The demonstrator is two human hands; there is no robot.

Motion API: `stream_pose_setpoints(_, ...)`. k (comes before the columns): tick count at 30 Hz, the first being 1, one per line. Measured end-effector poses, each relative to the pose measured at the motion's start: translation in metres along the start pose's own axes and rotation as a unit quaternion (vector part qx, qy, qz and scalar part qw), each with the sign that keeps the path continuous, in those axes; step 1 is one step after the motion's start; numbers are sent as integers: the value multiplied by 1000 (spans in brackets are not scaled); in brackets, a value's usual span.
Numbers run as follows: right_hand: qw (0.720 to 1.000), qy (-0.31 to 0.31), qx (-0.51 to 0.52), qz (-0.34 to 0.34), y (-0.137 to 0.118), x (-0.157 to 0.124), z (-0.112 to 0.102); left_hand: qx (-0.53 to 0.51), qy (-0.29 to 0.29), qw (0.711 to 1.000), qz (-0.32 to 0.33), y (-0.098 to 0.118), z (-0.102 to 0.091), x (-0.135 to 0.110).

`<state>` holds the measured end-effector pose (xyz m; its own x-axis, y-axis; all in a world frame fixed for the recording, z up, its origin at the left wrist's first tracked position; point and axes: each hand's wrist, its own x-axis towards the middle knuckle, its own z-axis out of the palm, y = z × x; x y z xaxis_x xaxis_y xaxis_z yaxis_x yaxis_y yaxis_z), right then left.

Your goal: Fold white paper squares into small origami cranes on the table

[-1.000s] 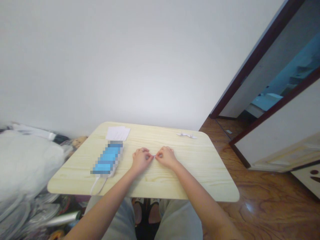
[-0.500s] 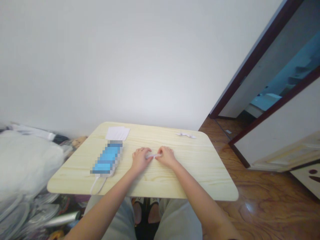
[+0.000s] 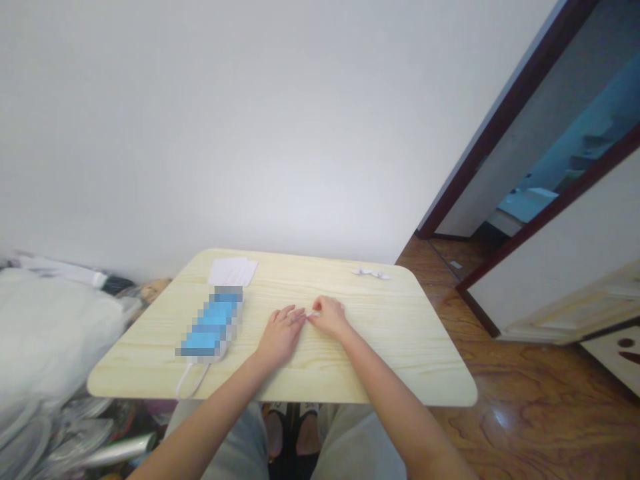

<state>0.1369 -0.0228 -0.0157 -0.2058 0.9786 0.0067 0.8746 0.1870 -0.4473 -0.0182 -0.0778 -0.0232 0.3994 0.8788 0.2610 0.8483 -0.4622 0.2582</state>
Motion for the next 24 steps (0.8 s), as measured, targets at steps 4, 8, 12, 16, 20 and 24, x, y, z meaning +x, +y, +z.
stream_pose_setpoints(4, 1000, -10, -2, 2, -3, 0, -2, -4, -23, 999, 30, -4, -3, -9)
stream_pose_setpoints(8, 1000, 1, -2, -9, -2, -2, -4, 8, -52, 997, 53, -6, -8, -13)
stream_pose_setpoints(12, 1000, 1, -17, 5, 10, -2, -9, 14, -52, 997, 55, -5, -11, -13)
stream_pose_setpoints(16, 1000, -4, -15, 25, 25, -3, -16, 17, -33, 998, 57, -4, -9, -9)
stream_pose_setpoints(20, 999, -21, 23, -25, 32, -7, -19, 33, -15, 998, 52, -1, -5, 1)
stream_pose_setpoints(24, 999, -8, 16, -27, 28, -11, -18, 42, 6, 999, 21, 6, -4, 12)
